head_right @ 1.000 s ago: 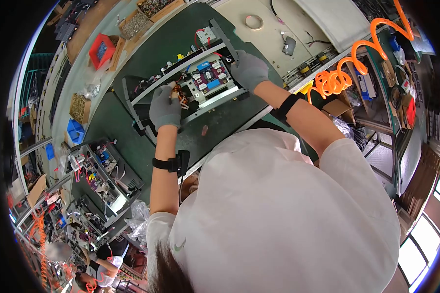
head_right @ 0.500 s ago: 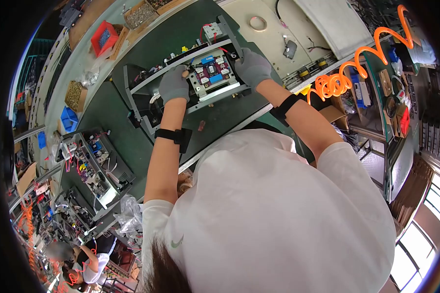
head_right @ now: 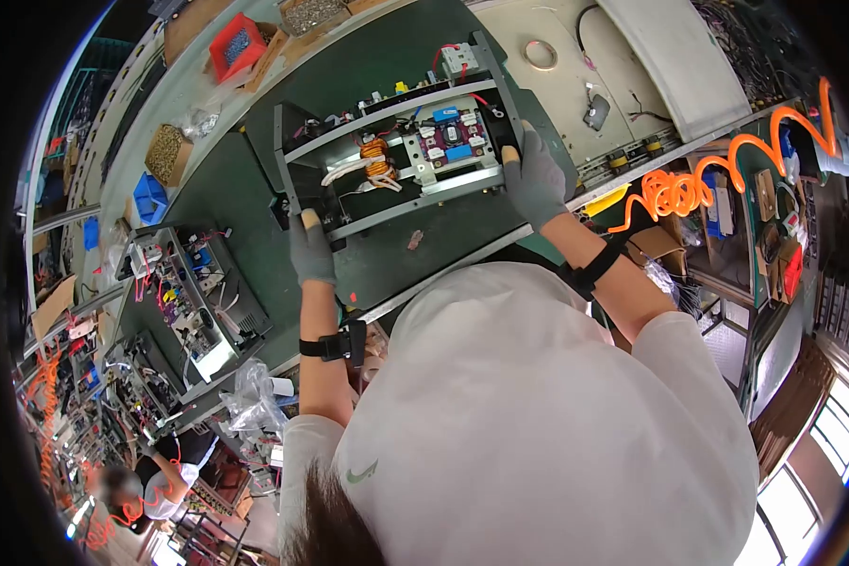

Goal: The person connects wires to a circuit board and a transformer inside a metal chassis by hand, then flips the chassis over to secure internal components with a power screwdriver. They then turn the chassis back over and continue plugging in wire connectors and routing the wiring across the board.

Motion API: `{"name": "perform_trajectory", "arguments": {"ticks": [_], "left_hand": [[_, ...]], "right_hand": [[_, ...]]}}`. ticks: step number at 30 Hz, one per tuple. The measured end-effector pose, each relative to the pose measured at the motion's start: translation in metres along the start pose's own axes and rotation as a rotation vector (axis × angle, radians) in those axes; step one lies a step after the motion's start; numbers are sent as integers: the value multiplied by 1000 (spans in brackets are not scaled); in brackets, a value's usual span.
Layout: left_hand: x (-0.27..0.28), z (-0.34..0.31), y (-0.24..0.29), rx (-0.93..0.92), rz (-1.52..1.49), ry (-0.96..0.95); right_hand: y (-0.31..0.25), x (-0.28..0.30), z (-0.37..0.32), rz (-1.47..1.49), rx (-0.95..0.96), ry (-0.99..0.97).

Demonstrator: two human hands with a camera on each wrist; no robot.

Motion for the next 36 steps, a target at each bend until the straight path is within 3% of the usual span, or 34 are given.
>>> {"name": "perform_trajectory", "arguments": {"ticks": [1, 2, 4, 5, 7, 8, 10, 11, 12, 14, 16, 17, 19, 22, 24, 25, 27, 31, 33, 34, 36], "left_hand": [[-10, -5, -10, 214, -293, -123], [-7, -6, 4, 218, -290, -111], [4, -10, 37, 561, -689, -172], [1, -10, 31, 567, -690, -160], [-7, -6, 18, 204, -506, -188], [-9, -5, 24, 209, -505, -177], [-15, -9, 48, -54, -210, -163], [-24, -11, 54, -26, -233, -206], [-34, -13, 59, 3, -255, -248], [-34, -11, 95, 15, -92, -420], [-91, -26, 82, -125, -296, -320], [-94, -28, 85, -120, -294, -314], [-99, -28, 93, -205, -187, -678], [-106, -27, 54, -272, -184, -683], [-81, -21, 26, 47, 20, -613], [-96, -19, -13, 224, 228, -622], [-77, -25, -49, 285, 279, -404], [-60, -31, -63, 271, 322, -411], [-66, -32, -56, -61, 143, -530], [-73, -32, -51, -61, 134, -538], [-92, -27, -32, -319, 195, -648]], "right_hand": [[-1, -2, 0, 9, 8, 41], [0, -5, 2, 14, 18, 35], [6, -10, 5, 27, 75, 136], [6, -9, 4, 70, 84, 146], [13, -12, 9, 24, 56, 141], [20, -11, 12, -21, 15, 143], [41, -4, 23, -19, 48, 254], [48, 1, 29, -60, -45, 245], [67, 2, 38, -94, 5, 321], [91, 21, 57, -140, -124, 208], [119, 35, 75, -212, -118, 340], [128, 47, 84, -254, -217, 296], [177, 60, 111, -203, -314, 320], [187, 91, 135, -269, -460, 285], [207, 100, 153, -272, -497, 279], [216, 104, 160, -270, -537, 272], [221, 106, 165, -257, -553, 300], [222, 108, 165, -87, -612, 437], [221, 107, 164, -110, -619, 460], [220, 107, 164, -122, -620, 483], [212, 108, 161, -150, -616, 473]]}}
Point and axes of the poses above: each hand's wrist, its own z-axis towards the middle knuckle, its own x-axis out of the back of the hand, y = z × x, the point moved 1 cm from there along z, towards the middle knuckle, and after that the axes turned 2 degrees about z, right-handed, at the moved point
